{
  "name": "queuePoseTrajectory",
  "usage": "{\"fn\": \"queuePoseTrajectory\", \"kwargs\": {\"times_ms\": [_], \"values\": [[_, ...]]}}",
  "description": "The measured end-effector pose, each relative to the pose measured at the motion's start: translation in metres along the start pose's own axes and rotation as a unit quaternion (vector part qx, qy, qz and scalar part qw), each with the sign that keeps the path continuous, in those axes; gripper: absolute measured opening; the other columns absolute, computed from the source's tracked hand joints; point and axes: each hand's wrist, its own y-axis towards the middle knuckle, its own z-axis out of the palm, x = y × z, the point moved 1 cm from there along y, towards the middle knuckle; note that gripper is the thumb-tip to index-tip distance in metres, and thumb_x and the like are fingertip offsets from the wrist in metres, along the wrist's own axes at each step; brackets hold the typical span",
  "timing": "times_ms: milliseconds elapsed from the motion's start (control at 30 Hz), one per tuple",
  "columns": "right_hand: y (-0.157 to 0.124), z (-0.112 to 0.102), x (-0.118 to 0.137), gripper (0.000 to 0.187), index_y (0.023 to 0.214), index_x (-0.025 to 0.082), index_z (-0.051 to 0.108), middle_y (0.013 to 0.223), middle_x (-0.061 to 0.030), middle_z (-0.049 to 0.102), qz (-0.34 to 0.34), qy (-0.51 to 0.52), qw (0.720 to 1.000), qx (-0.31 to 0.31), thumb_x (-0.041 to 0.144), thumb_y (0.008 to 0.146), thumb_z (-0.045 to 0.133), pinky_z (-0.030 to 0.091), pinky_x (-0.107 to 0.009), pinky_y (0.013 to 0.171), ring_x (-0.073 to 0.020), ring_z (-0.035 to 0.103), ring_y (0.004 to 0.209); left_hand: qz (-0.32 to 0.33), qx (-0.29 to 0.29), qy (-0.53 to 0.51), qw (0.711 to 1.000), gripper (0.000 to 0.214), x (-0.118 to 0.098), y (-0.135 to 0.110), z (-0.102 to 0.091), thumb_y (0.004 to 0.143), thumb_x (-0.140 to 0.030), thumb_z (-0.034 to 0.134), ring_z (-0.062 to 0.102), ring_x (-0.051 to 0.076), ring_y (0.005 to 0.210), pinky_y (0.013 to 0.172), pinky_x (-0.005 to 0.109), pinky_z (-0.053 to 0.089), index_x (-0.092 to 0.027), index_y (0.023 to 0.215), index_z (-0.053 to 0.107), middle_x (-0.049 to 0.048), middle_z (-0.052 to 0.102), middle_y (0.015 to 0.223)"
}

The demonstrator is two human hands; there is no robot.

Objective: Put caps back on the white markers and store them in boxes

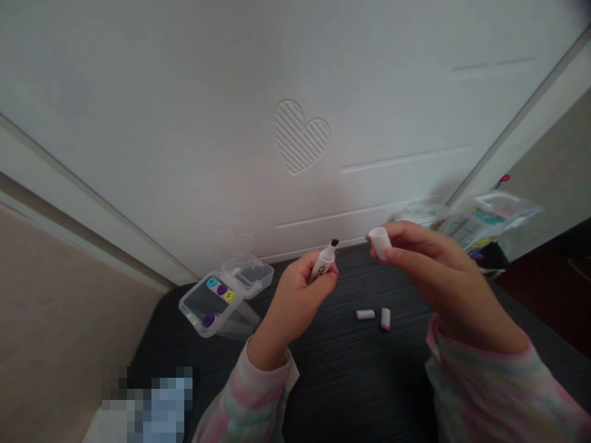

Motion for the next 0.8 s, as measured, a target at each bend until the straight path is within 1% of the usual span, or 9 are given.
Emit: {"fn": "queuePoseTrajectory", "kwargs": {"times_ms": [100, 200, 300, 400, 500, 600, 800], "values": [[0.0, 0.0, 0.001, 0.015, 0.09, 0.032, 0.067, 0.082, 0.0041, 0.064, -0.009, -0.03, 0.999, 0.013, 0.026, 0.078, 0.06, 0.045, -0.021, 0.065, -0.0115, 0.058, 0.076, 0.024, -0.033, 0.106, 0.994, 0.019, -0.005, -0.003, 0.0, 0.077, -0.026, 0.049, 0.032, 0.008, 0.053, 0.051, 0.022, 0.025, -0.018, 0.061, 0.043, -0.0068, 0.035, 0.054], [-0.001, 0.001, 0.004, 0.016, 0.091, 0.033, 0.067, 0.085, 0.0033, 0.065, -0.024, -0.066, 0.997, 0.029, 0.026, 0.08, 0.057, 0.045, -0.023, 0.067, -0.0129, 0.058, 0.079, 0.05, -0.082, 0.214, 0.972, 0.027, -0.007, -0.004, 0.0, 0.078, -0.027, 0.05, 0.031, 0.007, 0.049, 0.049, 0.022, 0.023, -0.018, 0.055, 0.038, -0.0072, 0.034, 0.051], [-0.003, 0.002, 0.009, 0.019, 0.093, 0.033, 0.066, 0.086, 0.0026, 0.064, -0.056, -0.095, 0.993, 0.053, 0.024, 0.082, 0.054, 0.044, -0.024, 0.068, -0.014, 0.057, 0.081, 0.072, -0.132, 0.322, 0.935, 0.032, -0.007, -0.004, -0.001, 0.079, -0.029, 0.05, 0.031, 0.008, 0.047, 0.05, 0.023, 0.021, -0.018, 0.053, 0.036, -0.0066, 0.035, 0.049], [-0.005, 0.003, 0.014, 0.021, 0.096, 0.032, 0.065, 0.085, 0.0013, 0.062, -0.076, -0.12, 0.986, 0.082, 0.023, 0.083, 0.051, 0.043, -0.025, 0.067, -0.0151, 0.056, 0.079, 0.101, -0.164, 0.409, 0.892, 0.034, -0.006, -0.004, -0.003, 0.081, -0.031, 0.047, 0.033, 0.009, 0.047, 0.05, 0.024, 0.02, -0.018, 0.052, 0.036, -0.005, 0.037, 0.048], [-0.007, 0.004, 0.016, 0.021, 0.096, 0.031, 0.064, 0.082, 0.0005, 0.06, -0.087, -0.141, 0.981, 0.103, 0.022, 0.082, 0.052, 0.042, -0.026, 0.062, -0.0156, 0.055, 0.075, 0.124, -0.184, 0.468, 0.855, 0.034, -0.004, -0.004, -0.004, 0.083, -0.033, 0.045, 0.034, 0.011, 0.048, 0.05, 0.026, 0.02, -0.019, 0.053, 0.038, -0.0033, 0.04, 0.049], [-0.007, 0.006, 0.016, 0.023, 0.095, 0.03, 0.063, 0.081, 0.0005, 0.059, -0.086, -0.155, 0.978, 0.111, 0.017, 0.08, 0.051, 0.041, -0.025, 0.058, -0.0151, 0.055, 0.073, 0.135, -0.197, 0.51, 0.827, 0.033, -0.004, -0.005, -0.006, 0.084, -0.034, 0.044, 0.036, 0.012, 0.049, 0.051, 0.027, 0.02, -0.019, 0.055, 0.041, -0.0018, 0.043, 0.051], [-0.007, 0.009, 0.018, 0.029, 0.099, 0.029, 0.062, 0.08, 0.0012, 0.058, -0.09, -0.175, 0.973, 0.123, 0.012, 0.079, 0.05, 0.041, -0.023, 0.06, -0.0133, 0.055, 0.073, 0.144, -0.205, 0.555, 0.793, 0.031, -0.006, -0.006, -0.006, 0.085, -0.032, 0.042, 0.04, 0.014, 0.051, 0.051, 0.028, 0.019, -0.019, 0.058, 0.047, 0.0003, 0.048, 0.052]]}}
